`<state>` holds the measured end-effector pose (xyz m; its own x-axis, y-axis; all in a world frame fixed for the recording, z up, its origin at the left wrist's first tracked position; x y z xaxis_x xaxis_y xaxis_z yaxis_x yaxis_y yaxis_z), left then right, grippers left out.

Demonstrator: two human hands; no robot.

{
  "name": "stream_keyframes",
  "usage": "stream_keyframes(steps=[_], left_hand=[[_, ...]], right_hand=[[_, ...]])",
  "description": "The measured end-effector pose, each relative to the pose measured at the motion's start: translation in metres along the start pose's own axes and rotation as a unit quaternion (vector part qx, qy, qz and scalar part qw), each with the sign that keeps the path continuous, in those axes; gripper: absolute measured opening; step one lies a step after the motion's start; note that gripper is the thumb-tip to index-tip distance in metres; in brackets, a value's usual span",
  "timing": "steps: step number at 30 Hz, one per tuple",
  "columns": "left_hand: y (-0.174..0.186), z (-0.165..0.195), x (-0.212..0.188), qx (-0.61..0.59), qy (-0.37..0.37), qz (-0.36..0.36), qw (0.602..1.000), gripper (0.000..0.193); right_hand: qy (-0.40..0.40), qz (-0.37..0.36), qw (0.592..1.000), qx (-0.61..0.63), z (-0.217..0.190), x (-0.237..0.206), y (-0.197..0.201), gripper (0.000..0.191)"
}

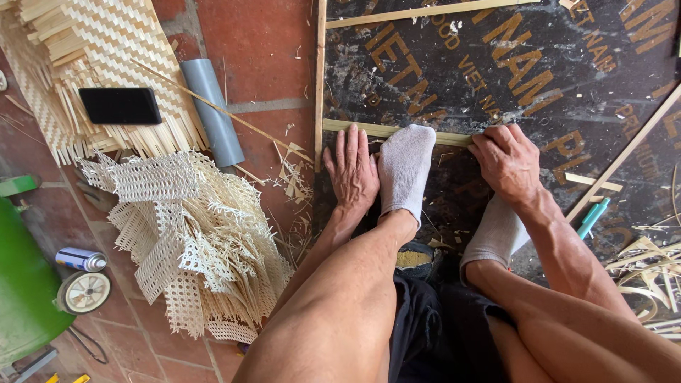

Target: The person sits on the floor weaving thin bamboo strips into a lattice panel held against a wooden frame. They align and press strips into place with their hands and foot, add new strips one at a time from a pile, and at one point marks a strip with a pen before continuing to weave.

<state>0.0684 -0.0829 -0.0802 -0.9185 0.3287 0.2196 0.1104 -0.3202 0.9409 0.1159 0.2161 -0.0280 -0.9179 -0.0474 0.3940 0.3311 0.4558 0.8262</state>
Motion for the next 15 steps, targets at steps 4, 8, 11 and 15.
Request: stream_keyframes(steps=[4,8,11,15], left_hand=[[-0.0021,0.0004,0.0014,0.016,0.003,-0.001,1.0,0.062],[-0.0045,0.0004,0.0016,0.008,0.002,0.002,1.0,0.064],[-0.0058,0.0009,0.0001,0.012,-0.003,0.02,1.0,0.064],[-0.0083,-0.0003,-0.0007,0.018,-0.006,0.022,1.0,0.064]], right_hand=[[0.016,0.002,1.0,-0.003,0.0003,-0.0001,0.0006,0.025],[0.01,0.0,1.0,-0.011,0.0006,0.0002,0.0002,0.026],[0.011,0.001,0.999,-0.031,-0.0012,0.0001,0.0009,0.024],[-0.002,-0.004,0.999,-0.038,-0.003,0.0,0.0021,0.024]])
Point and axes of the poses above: each hand's wrist, its own x-axis towards the middle knuckle, its own y-axis out of the back of the hand, z = x × y, the point moved 1 cm from there along x, towards the middle knuckle, and after that the axes turned 9 degrees about z, right-handed, at the moved point
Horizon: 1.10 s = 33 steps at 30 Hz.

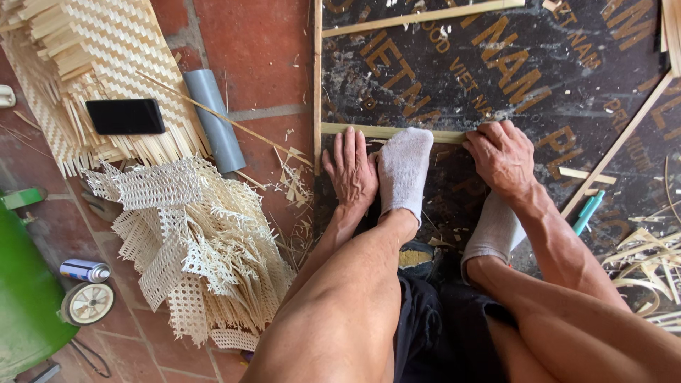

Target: The person sits on the floor weaving thin bamboo strips into a lattice panel held against a wooden frame. They align and press strips into place with their hands and foot, add new strips one at a time from a pile, and at one point marks a strip with a pen before continuing to weave.

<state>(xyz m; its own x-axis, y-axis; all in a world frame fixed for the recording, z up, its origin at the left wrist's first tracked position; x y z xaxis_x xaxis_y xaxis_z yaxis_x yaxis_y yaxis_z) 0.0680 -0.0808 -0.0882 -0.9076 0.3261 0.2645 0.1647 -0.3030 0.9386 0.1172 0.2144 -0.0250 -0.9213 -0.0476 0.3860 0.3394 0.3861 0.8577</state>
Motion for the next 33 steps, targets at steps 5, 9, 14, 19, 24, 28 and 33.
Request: stream_keyframes(steps=[5,9,14,19,24,28,33], left_hand=[[-0.003,-0.001,-0.002,0.002,0.0,0.025,1.0,0.064],[-0.003,-0.002,-0.003,-0.004,0.003,0.009,1.0,0.065],[-0.002,-0.004,0.001,-0.014,0.014,-0.005,1.0,0.067],[0.0,-0.004,0.001,-0.027,0.016,-0.009,0.999,0.07],[-0.003,-0.007,-0.002,-0.02,0.012,-0.005,1.0,0.07],[-0.012,-0.011,-0.003,-0.002,0.01,-0.026,1.0,0.07],[-0.016,-0.017,-0.006,0.04,0.003,-0.041,0.998,0.064]], right_hand=[[-0.001,0.004,1.0,0.002,0.001,0.001,-0.001,0.024],[0.004,0.0,1.0,0.0,0.003,0.002,-0.002,0.024],[-0.005,-0.003,1.0,0.028,0.004,0.004,-0.002,0.025],[0.004,-0.008,0.999,0.031,0.004,0.005,-0.001,0.027],[0.0,0.0,1.0,0.029,0.002,0.005,-0.003,0.026],[-0.007,0.009,0.999,0.036,0.004,0.004,-0.003,0.024],[-0.014,0.01,0.999,0.048,-0.001,0.006,-0.003,0.022]])
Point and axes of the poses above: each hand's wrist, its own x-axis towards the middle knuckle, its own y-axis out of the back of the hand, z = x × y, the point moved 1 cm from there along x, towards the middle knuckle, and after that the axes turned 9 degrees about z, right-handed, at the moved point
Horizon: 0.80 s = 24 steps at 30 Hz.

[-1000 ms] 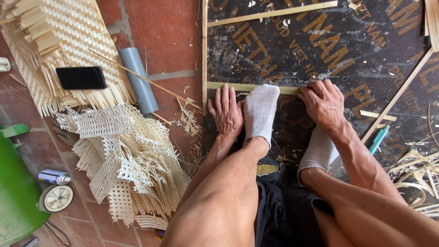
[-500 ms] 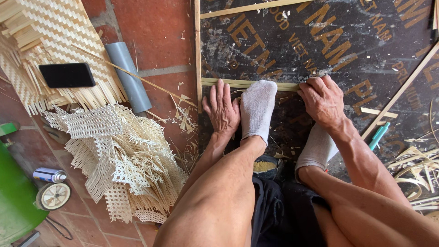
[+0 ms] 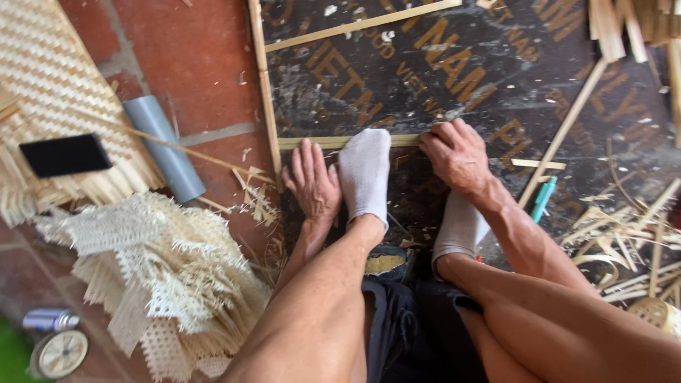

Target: The person sits on the floor weaving thin bamboo strips into a lattice panel held against a wooden frame. They align and press strips into place with their hands and foot, add new strips one at a time from a pile, and at one point marks a strip with a pen before continuing to weave.

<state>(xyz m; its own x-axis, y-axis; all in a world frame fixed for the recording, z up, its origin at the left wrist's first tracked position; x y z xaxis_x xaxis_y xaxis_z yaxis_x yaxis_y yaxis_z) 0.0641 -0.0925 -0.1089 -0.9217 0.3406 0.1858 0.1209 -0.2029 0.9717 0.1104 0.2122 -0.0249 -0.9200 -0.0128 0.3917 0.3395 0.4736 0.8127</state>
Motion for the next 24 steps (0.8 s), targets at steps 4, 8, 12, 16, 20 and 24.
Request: stream_keyframes(steps=[4,8,12,16,20,24], left_hand=[[0.009,0.007,0.004,0.006,-0.005,-0.012,1.0,0.058],[0.024,0.014,0.015,0.012,-0.009,-0.009,1.0,0.054],[0.028,0.02,0.026,-0.091,-0.034,0.02,0.995,0.046],[0.021,0.024,0.026,-0.206,-0.052,0.014,0.977,0.048],[0.016,0.027,0.021,-0.235,-0.024,0.016,0.972,0.047],[0.018,0.031,0.019,-0.235,-0.046,0.03,0.97,0.051]], right_hand=[[-0.026,0.036,0.998,0.033,0.016,0.009,0.016,0.02],[-0.077,0.18,0.977,-0.086,0.091,0.025,0.062,0.019],[-0.202,0.034,0.928,-0.312,0.17,0.031,0.1,0.023],[-0.247,-0.121,0.898,-0.343,0.19,0.021,0.105,0.017],[-0.192,-0.063,0.931,-0.303,0.191,0.0,0.1,0.017],[-0.2,-0.058,0.922,-0.327,0.188,-0.012,0.096,0.015]])
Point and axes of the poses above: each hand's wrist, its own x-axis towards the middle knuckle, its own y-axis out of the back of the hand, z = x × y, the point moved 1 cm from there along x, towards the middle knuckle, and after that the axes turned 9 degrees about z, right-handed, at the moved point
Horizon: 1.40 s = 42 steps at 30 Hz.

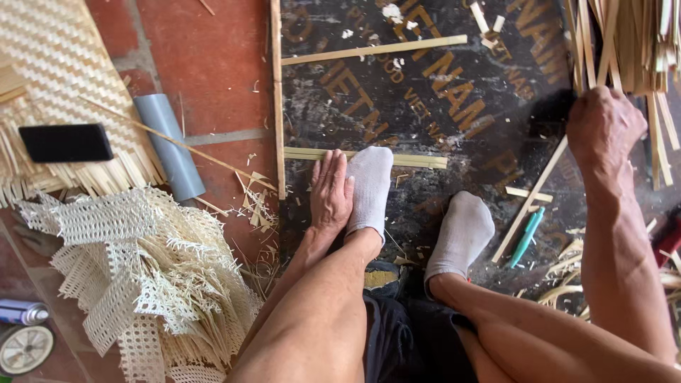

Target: The person sits on the floor weaving thin bamboo strips into a lattice panel held against a wooden frame. They align and press strips into place with their hands and foot, add new strips one at a time from a pile, and at one point marks a strip with a pen before continuing to weave.

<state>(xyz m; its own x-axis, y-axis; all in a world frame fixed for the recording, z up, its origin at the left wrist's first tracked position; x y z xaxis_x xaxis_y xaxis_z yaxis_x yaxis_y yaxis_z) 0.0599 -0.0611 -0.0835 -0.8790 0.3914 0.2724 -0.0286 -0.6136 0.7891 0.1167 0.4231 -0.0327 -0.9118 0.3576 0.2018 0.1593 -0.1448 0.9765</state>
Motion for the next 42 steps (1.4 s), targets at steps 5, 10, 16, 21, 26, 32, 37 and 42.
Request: stream_keyframes(steps=[5,10,16,21,26,32,37,42], left_hand=[[0.007,0.005,0.004,0.005,0.011,0.0,1.0,0.052],[0.01,0.009,0.012,0.02,0.009,0.014,1.0,0.052],[0.012,0.014,0.017,0.033,0.015,0.015,0.999,0.047],[0.014,0.012,0.019,0.03,0.007,0.025,0.999,0.044],[0.013,0.012,0.018,0.03,-0.001,0.037,0.999,0.044],[0.009,0.012,0.019,0.078,0.004,0.032,0.996,0.052],[0.004,0.0,0.022,0.069,0.03,-0.005,0.997,0.061],[0.0,-0.007,0.015,0.075,0.038,-0.003,0.996,0.06]], right_hand=[[-0.124,0.008,0.906,0.405,-0.028,-0.016,0.031,0.012],[0.088,-0.032,0.891,0.445,-0.112,-0.04,0.027,0.007],[-0.22,-0.238,0.701,0.635,-0.122,-0.054,0.015,0.017],[-0.271,-0.189,0.67,0.665,-0.112,-0.05,0.008,0.014],[-0.192,-0.175,0.78,0.57,-0.111,-0.05,0.005,0.014],[-0.018,-0.202,0.888,0.413,-0.148,-0.035,0.003,0.016],[0.103,-0.145,0.905,0.386,-0.174,-0.026,0.014,0.013],[0.153,-0.081,0.931,0.322,-0.18,-0.026,0.029,0.009]])
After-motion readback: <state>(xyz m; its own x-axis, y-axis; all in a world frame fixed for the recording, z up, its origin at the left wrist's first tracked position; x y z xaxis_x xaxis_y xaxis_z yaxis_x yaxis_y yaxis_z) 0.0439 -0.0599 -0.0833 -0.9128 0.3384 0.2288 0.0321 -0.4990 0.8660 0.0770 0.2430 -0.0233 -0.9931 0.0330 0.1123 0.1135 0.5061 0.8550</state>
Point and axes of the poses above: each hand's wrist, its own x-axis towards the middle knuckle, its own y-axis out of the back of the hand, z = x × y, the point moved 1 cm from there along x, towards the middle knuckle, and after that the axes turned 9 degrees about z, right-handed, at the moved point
